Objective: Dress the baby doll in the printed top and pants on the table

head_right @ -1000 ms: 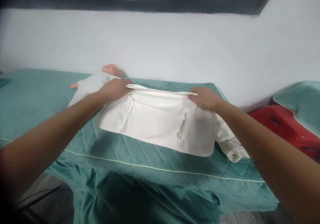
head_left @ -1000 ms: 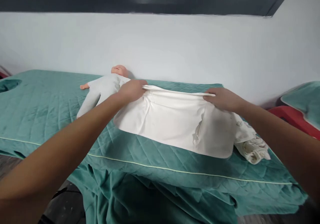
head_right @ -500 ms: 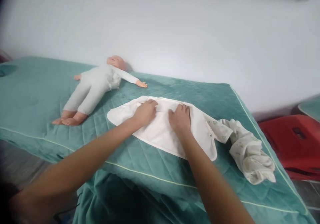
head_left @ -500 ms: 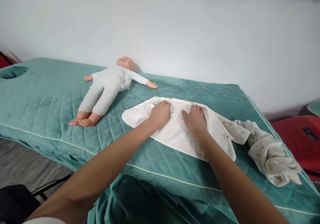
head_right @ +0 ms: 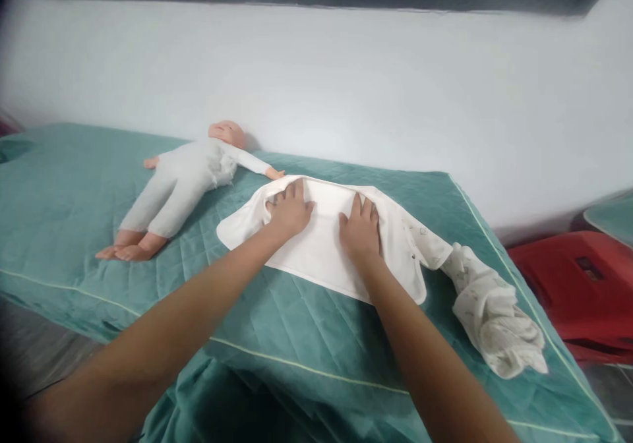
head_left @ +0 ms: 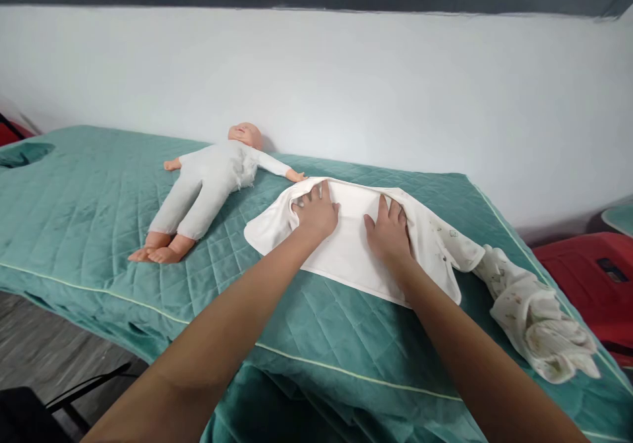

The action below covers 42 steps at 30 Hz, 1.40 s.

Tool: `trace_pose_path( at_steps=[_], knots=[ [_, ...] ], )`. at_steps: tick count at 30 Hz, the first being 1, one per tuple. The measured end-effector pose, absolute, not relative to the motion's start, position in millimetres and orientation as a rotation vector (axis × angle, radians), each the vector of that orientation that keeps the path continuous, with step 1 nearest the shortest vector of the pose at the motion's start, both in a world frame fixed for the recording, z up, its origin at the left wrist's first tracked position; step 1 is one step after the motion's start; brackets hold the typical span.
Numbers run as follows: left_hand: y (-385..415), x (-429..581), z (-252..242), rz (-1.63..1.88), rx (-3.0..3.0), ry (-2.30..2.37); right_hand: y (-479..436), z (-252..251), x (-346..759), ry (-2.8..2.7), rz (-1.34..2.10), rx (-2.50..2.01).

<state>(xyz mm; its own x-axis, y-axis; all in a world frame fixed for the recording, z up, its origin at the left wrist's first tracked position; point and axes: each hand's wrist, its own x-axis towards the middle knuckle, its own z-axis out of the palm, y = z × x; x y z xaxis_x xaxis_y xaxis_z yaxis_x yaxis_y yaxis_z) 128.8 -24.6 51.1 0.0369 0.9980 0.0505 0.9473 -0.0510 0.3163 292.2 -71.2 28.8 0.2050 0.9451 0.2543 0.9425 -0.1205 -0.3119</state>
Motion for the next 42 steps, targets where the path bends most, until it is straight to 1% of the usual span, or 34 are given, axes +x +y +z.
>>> trace_pose_path(
  at_steps=[6, 10, 17, 22, 27, 34, 39, 42],
  knots=[
    [-1.9, 135.8, 29.3, 0.470, 2.165, 2.046, -37.8, 20.5, 308.0, -1.806, -0.068, -2.059],
    [4.6, 133.2, 23.5, 0.513, 2.218, 2.035, -29.4, 13.6, 311.2, -1.810, -0.031, -2.085],
    [16.3, 129.5, 22.6, 0.309, 2.180, 1.985, -23.3, 15.6, 310.7, -1.844, 0.250, -2.245],
    [10.2, 131.5, 22.1, 0.313, 2.174, 2.005, -24.2, 16.3, 307.4, -1.879, 0.212, -2.263],
    [-11.3, 127.7, 20.4, 0.315, 2.222, 2.013, -42.0, 13.7, 300.4, -1.901, 0.151, -2.248],
    [-42.7, 115.6, 19.8, 0.271, 2.279, 1.924, -80.8, 15.5, 294.4, -2.105, 0.043, -2.159],
    [-78.9, 100.0, 20.3, 0.271, 2.371, 1.789, -119.1, 15.2, 282.4, -2.167, -0.024, -2.092],
    [-101.5, 71.6, 18.2, 0.388, 2.485, 1.586, -150.5, 12.9, 276.0, -2.231, -0.079, -1.978]
  ],
)
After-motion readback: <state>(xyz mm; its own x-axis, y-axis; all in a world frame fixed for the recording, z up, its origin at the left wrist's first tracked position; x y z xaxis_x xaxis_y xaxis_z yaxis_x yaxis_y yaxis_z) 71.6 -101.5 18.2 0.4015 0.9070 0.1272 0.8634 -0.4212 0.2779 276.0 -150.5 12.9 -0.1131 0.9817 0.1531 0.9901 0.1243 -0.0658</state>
